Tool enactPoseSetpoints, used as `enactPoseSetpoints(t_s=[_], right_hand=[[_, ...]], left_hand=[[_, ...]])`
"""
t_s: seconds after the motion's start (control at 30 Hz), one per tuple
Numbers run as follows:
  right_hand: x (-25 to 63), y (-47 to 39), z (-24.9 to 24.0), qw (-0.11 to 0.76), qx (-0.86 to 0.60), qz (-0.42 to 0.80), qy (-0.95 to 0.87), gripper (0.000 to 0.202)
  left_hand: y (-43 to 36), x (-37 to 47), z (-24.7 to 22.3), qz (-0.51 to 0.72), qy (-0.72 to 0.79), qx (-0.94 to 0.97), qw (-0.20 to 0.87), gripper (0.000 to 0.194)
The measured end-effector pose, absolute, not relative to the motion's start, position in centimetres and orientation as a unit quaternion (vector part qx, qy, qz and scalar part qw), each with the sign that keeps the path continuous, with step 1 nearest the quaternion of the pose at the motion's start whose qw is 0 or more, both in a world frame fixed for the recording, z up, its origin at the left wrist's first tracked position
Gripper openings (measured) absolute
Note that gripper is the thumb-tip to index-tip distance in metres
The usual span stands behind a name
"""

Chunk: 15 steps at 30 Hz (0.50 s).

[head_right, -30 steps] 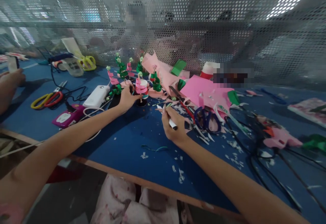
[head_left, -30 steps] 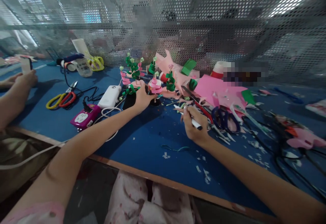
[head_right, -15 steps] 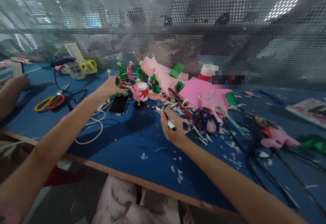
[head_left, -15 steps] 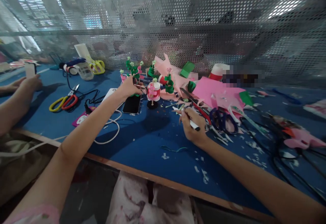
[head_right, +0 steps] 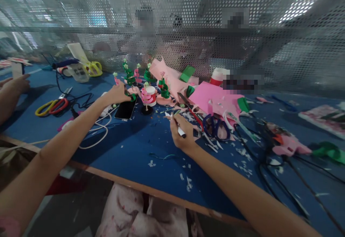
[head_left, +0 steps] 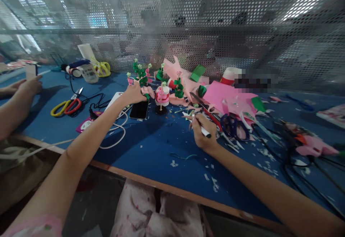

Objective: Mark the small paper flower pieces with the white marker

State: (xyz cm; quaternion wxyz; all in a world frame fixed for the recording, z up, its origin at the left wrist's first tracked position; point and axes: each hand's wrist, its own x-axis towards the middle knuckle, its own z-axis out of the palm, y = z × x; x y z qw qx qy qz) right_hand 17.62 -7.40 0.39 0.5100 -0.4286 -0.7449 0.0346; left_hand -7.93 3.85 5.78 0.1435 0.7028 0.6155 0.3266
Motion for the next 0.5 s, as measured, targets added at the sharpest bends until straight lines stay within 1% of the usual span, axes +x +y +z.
enactPoseSetpoints(t_s=[0.1,0.17,0.23,0.37,0.5], right_hand=[[17.7,-7.4,0.3,0.507,-0.428,0.030,-0.748,0.029],[17.7,-7.4,0.3,0.505,-0.428,0.030,-0.749,0.030],[17.7,-7.3,0.3,0.505,-0.426,0.031,-0.750,0.030],[17.8,-7.3,0.2,0.506,-0.423,0.032,-0.751,0.027],[17.8,-7.3,0.1,0.507,-0.422,0.037,-0.751,0.026]], left_hand=[[3.8,-8.1,4.9,0.217,0.632,0.741,0.064,0.045],[3.7,-8.0,4.5,0.183,0.623,0.760,0.031,0.044],[3.4,-7.9,4.6,0.158,0.620,0.769,0.021,0.046],[2.6,-7.4,5.6,0.166,0.623,0.764,0.003,0.049],[2.0,-7.2,6.7,0.185,0.621,0.760,-0.051,0.044]])
